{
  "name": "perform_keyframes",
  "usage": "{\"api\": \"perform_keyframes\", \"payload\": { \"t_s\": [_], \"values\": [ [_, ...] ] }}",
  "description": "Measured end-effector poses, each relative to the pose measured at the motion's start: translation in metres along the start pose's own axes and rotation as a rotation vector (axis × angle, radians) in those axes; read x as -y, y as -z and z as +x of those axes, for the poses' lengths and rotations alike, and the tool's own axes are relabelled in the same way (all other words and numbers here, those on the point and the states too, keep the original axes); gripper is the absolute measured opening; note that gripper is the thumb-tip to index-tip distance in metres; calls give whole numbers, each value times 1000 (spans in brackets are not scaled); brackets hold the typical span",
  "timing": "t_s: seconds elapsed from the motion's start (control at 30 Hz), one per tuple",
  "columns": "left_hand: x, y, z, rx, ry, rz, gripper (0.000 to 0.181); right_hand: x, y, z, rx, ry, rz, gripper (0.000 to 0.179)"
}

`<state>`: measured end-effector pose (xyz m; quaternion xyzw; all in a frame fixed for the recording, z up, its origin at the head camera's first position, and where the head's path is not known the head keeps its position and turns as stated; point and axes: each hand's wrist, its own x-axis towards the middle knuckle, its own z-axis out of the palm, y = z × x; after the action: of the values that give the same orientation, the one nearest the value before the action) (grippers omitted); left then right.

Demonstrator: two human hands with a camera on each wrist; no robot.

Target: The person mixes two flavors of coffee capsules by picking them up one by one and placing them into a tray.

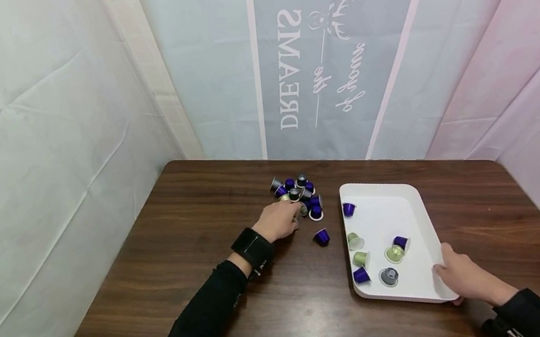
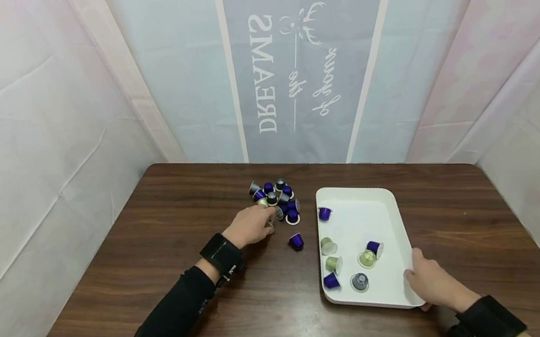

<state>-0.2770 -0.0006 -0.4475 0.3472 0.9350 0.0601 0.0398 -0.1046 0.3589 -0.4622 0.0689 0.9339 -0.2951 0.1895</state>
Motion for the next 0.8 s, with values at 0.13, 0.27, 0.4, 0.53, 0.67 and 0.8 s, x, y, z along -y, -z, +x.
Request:
{"api": "perform_keyframes", "payload": {
  "t_s": [0.13,0.27,0.4,0.53,0.67,0.8],
  "values": [
    [2,-1,0,23,-7,-20,20,-1,1,1,5,-5,-5,46],
    [2,-3,0,43,-9,-13,16,-1,0,1,6,-9,-7,44],
    [1,-3,0,53,-24,-17,15,0,0,1,8,-9,-13,42],
    [1,-3,0,40,-35,-33,11,0,0,2,9,-11,-18,42],
    [0,-1,0,-13,-53,-46,12,-1,-1,2,5,-11,-19,42],
    [-6,4,0,-60,-82,-51,16,-1,-1,2,-3,-4,-20,42]
  ]
}}
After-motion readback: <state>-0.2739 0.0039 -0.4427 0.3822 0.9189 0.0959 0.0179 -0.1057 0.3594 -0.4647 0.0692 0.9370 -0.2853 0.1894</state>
